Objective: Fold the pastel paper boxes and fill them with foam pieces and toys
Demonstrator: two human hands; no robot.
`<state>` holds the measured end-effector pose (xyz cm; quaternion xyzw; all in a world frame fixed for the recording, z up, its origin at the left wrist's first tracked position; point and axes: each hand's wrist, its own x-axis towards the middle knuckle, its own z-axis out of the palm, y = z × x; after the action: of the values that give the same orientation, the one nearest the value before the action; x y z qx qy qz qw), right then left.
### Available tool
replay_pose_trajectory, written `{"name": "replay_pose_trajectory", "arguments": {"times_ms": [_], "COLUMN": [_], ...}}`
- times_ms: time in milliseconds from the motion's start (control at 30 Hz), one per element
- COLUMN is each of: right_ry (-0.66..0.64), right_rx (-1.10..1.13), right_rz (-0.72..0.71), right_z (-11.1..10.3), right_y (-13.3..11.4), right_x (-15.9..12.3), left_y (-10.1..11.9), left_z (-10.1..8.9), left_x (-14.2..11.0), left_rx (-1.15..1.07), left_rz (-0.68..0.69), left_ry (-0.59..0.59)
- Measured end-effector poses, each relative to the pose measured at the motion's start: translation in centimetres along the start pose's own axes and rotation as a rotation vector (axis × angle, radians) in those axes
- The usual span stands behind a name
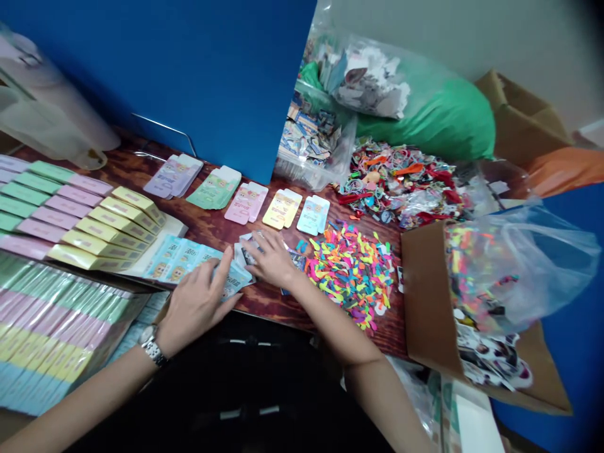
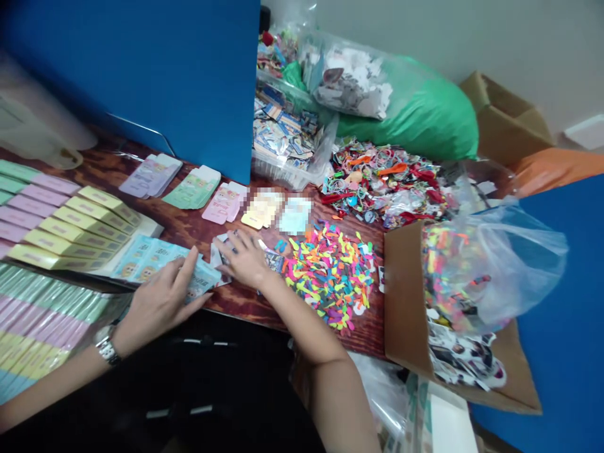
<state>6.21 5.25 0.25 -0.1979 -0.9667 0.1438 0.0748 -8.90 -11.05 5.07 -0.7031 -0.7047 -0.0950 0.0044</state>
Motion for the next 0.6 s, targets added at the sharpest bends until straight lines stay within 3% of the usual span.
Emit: {"name": "replay_pose_trajectory", "arguments": {"times_ms": [133, 333, 433, 500, 600], "right_ry": [-0.138, -0.112, -0.016, 0.120, 0.340], "right_rx": [-0.148, -0.175, -0.121, -0.008, 0.302], "right_rz": [-0.031, 0.015, 0.059, 0.086, 0.084], "right_z": [1.6, 1.1, 0.0, -1.8, -5.6], "right_y": [-0.2, 0.0, -0.4, -0.9, -2.1], "right_x": [0.5, -2.9, -4.2, -5.0, -6.6], "left_y": [-0.5, -0.3, -0.2, -0.3, -0.3], "left_z": [0.3, 0.8, 1.4, 1.4, -0.9], "left_x": [-0.3, 1.1, 1.2, 1.2, 1.5], "left_rx": [0.195, 0.275, 0.276, 0.234, -0.062], "left_rz": [-0.012, -0.030, -0.048, -0.062, -0.094], "left_ry": [-0.048, -0.101, -0.074, -0.030, 0.064]}}
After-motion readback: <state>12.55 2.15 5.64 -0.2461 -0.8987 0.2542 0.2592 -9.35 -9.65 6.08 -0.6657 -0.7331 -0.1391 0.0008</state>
